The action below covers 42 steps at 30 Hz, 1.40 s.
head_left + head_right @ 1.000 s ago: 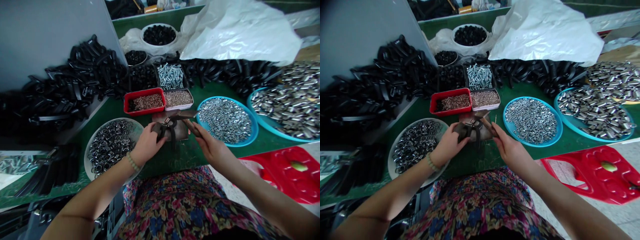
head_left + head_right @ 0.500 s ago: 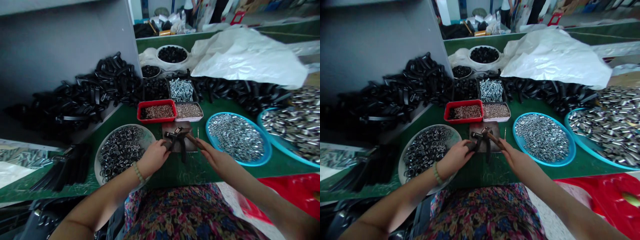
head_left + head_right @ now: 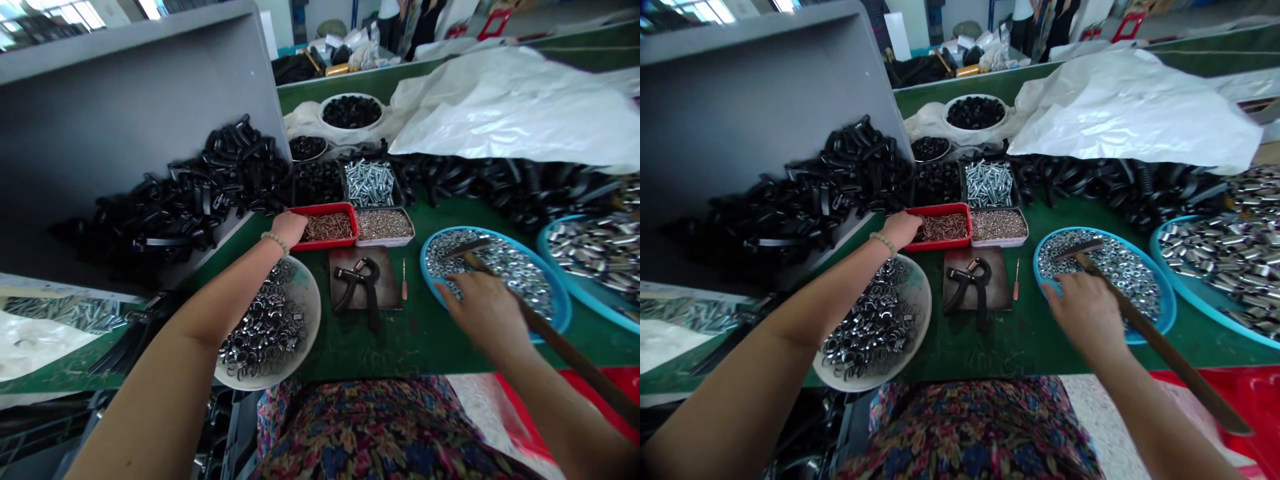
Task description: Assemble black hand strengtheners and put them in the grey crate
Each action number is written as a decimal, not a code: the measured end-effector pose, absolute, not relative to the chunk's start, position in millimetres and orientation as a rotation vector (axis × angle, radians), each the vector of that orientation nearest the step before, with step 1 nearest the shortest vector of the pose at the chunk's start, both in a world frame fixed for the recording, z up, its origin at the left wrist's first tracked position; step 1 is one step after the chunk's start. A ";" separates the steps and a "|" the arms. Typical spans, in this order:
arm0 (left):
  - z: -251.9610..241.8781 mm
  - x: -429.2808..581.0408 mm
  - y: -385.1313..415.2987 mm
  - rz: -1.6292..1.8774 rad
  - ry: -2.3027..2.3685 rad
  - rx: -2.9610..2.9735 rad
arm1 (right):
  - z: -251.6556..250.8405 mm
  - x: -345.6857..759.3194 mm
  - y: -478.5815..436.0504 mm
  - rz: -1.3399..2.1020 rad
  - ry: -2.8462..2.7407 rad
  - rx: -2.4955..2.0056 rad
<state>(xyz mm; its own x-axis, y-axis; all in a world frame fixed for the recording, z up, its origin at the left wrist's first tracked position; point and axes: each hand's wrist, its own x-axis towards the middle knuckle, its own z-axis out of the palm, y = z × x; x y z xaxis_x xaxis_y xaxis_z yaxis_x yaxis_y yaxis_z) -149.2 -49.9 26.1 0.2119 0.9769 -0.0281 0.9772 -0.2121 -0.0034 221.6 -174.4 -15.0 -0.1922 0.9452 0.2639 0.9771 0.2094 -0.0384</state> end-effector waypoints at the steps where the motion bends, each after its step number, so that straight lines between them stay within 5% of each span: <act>1: 25.4 -148.6 -48.0 -0.063 1.969 2.428 | -11.7 194.6 -176.5 -0.029 -2.337 -1.825; 6: 26.2 -154.6 -50.8 -0.037 2.036 2.436 | -10.4 113.1 -171.8 0.537 -2.336 -1.847; 12: 14.5 -166.8 -70.9 0.364 2.057 2.303 | -20.6 132.1 -166.5 1.647 -1.285 -1.409; 16: 17.5 -151.1 -80.9 0.726 1.930 1.982 | -15.7 137.1 -180.5 1.852 -0.858 -1.028; 23: 33.0 -76.9 -147.2 0.980 1.011 0.937 | -6.0 133.7 -189.3 1.902 -0.664 -0.830; 34: 14.8 -53.1 -166.6 0.941 0.795 0.554 | -8.3 146.2 -189.1 1.999 -0.799 -0.882; 37: 11.5 -63.7 -165.3 0.916 1.030 0.729 | 19.4 150.5 -190.0 1.702 -1.165 -1.178; 42: 9.2 -92.8 -185.5 1.098 1.366 1.170 | 49.1 153.3 -199.6 0.641 -2.078 -1.494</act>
<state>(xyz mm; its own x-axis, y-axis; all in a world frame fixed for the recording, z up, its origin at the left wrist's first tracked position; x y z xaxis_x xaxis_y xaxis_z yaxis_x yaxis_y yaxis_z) -92.8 -185.5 9.2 -0.0448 0.9917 -0.1203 0.0959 0.1241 0.9876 153.3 -199.6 49.1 -0.2749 0.9538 0.1215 0.7195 0.2879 -0.6320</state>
